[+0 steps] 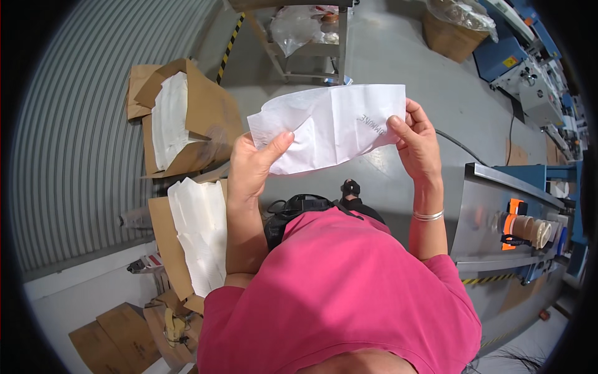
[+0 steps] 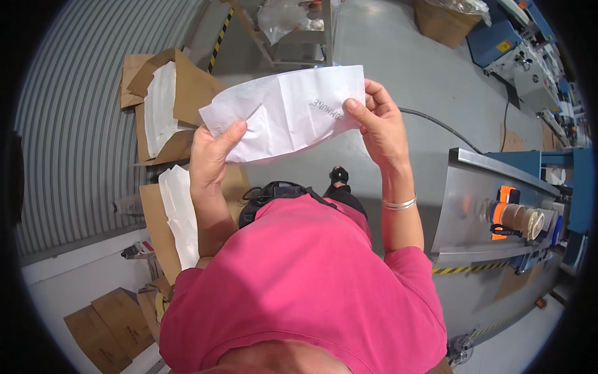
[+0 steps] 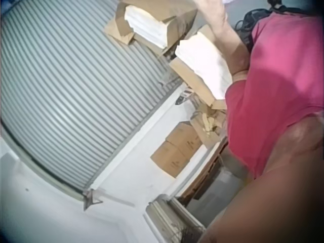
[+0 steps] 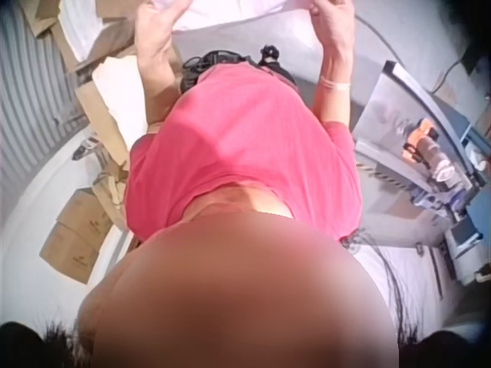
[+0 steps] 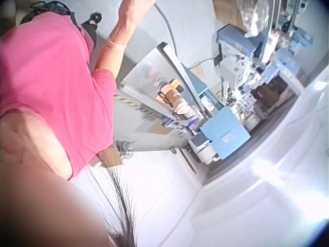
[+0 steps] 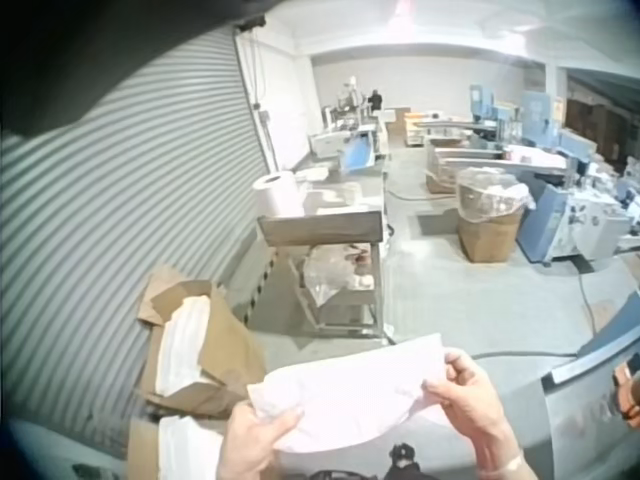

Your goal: Place paper sheets onto a conveyor belt and inspect individual items from a storage bin.

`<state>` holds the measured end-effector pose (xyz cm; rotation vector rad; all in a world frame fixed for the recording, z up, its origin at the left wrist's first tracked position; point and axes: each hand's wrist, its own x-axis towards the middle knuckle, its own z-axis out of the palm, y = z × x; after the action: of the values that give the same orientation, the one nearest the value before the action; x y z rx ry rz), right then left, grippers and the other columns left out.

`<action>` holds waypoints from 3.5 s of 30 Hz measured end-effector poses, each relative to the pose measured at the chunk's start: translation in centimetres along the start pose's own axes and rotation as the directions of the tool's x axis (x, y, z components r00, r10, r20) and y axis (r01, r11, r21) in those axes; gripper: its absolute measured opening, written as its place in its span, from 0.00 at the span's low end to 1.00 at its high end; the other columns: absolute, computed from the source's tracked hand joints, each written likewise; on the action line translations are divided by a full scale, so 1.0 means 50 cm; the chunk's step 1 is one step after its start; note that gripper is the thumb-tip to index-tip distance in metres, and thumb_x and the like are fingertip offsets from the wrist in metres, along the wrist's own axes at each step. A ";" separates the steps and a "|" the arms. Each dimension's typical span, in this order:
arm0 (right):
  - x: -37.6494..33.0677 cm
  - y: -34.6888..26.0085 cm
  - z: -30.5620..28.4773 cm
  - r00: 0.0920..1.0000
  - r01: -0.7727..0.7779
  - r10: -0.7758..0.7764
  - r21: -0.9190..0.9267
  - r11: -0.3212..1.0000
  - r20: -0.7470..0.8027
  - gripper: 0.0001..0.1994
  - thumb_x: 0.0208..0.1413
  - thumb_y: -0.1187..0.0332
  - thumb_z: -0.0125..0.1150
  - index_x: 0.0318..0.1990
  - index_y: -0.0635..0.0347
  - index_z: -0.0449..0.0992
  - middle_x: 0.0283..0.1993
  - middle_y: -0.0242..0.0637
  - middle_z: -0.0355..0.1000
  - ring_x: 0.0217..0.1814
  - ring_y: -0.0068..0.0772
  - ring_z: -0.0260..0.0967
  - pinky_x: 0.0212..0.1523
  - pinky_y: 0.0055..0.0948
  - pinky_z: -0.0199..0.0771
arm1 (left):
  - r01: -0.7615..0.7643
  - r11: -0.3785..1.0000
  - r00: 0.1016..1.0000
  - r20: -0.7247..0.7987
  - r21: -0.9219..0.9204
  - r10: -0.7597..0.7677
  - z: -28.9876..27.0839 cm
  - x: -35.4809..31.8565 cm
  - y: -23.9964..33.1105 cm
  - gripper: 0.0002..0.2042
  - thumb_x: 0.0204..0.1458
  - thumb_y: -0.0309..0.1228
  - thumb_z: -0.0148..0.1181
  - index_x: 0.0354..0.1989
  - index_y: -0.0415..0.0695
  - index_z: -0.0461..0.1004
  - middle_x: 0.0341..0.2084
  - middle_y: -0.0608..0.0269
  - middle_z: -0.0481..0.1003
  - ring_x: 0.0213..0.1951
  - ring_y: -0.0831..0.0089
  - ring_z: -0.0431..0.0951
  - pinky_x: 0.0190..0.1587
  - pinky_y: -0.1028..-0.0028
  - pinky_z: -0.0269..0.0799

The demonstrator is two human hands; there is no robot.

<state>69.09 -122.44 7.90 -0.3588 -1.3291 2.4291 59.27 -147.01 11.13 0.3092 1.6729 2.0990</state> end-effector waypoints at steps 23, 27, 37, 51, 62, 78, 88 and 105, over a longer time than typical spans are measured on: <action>0.003 -0.002 -0.010 0.997 -0.077 0.077 0.001 0.997 0.008 0.22 0.49 0.74 0.63 0.52 0.65 0.64 0.43 0.35 0.72 0.43 0.22 0.69 0.44 0.21 0.68 | 0.043 0.984 0.997 -0.058 -0.173 -0.053 0.011 -0.001 -0.010 0.16 0.46 0.26 0.64 0.44 0.37 0.72 0.37 0.60 0.75 0.39 0.74 0.75 0.44 0.75 0.69; 0.000 -0.009 -0.021 0.994 -0.108 0.108 0.001 0.994 -0.013 0.22 0.49 0.73 0.64 0.52 0.65 0.64 0.42 0.34 0.72 0.42 0.22 0.69 0.43 0.21 0.68 | 0.084 0.981 0.988 -0.115 -0.173 -0.105 0.007 0.007 -0.023 0.17 0.53 0.34 0.59 0.46 0.35 0.68 0.40 0.60 0.73 0.42 0.75 0.72 0.46 0.75 0.67; 0.009 -0.022 -0.061 0.994 -0.093 0.093 0.016 0.996 -0.059 0.20 0.50 0.72 0.64 0.49 0.64 0.66 0.39 0.32 0.73 0.39 0.19 0.69 0.38 0.18 0.68 | 0.135 0.963 0.991 0.048 -0.232 -0.128 0.045 0.017 -0.006 0.21 0.60 0.40 0.46 0.49 0.31 0.65 0.46 0.54 0.71 0.48 0.69 0.72 0.52 0.70 0.65; 0.050 -0.074 -0.142 0.986 -0.118 0.123 0.046 0.992 -0.111 0.19 0.51 0.69 0.62 0.49 0.64 0.66 0.34 0.31 0.74 0.34 0.17 0.68 0.33 0.16 0.66 | 0.125 0.976 0.992 0.047 -0.179 -0.118 0.125 0.069 -0.016 0.23 0.61 0.40 0.41 0.55 0.31 0.60 0.52 0.53 0.67 0.52 0.65 0.69 0.55 0.67 0.63; 0.049 -0.152 -0.202 0.983 0.025 -0.036 -0.062 0.998 -0.181 0.25 0.47 0.70 0.66 0.52 0.65 0.64 0.37 0.35 0.74 0.39 0.21 0.70 0.42 0.21 0.69 | 0.056 0.985 0.996 0.061 0.164 -0.067 0.235 0.148 -0.039 0.24 0.51 0.35 0.60 0.51 0.31 0.64 0.46 0.54 0.71 0.47 0.67 0.72 0.52 0.69 0.65; 0.057 -0.191 -0.307 0.856 0.184 -0.191 -0.062 0.981 -0.481 0.24 0.48 0.74 0.64 0.52 0.66 0.63 0.42 0.38 0.72 0.43 0.24 0.70 0.45 0.24 0.69 | 0.124 0.976 0.894 0.407 0.178 -0.188 0.401 0.342 -0.073 0.11 0.43 0.27 0.67 0.35 0.38 0.76 0.27 0.68 0.75 0.28 0.82 0.72 0.33 0.80 0.66; 0.165 -0.210 -0.356 0.826 0.206 -0.278 -0.196 0.959 -0.490 0.26 0.49 0.73 0.62 0.55 0.66 0.59 0.51 0.39 0.67 0.51 0.29 0.66 0.51 0.30 0.69 | 0.015 0.952 0.739 0.638 0.307 -0.217 0.465 0.557 -0.090 0.06 0.47 0.28 0.64 0.30 0.39 0.76 0.22 0.73 0.73 0.25 0.85 0.69 0.27 0.82 0.64; 0.598 -0.279 -0.384 0.876 -0.242 0.069 -0.311 0.919 -0.477 0.13 0.53 0.66 0.61 0.43 0.63 0.75 0.38 0.30 0.72 0.39 0.21 0.67 0.40 0.23 0.69 | 0.350 0.936 0.780 0.562 -0.030 -0.273 0.466 0.945 -0.139 0.16 0.46 0.27 0.63 0.44 0.36 0.72 0.37 0.62 0.76 0.38 0.76 0.75 0.43 0.75 0.70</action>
<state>51.76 -88.41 7.96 -1.1059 -1.5587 2.0129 29.16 -103.57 5.69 0.5013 1.1408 1.6498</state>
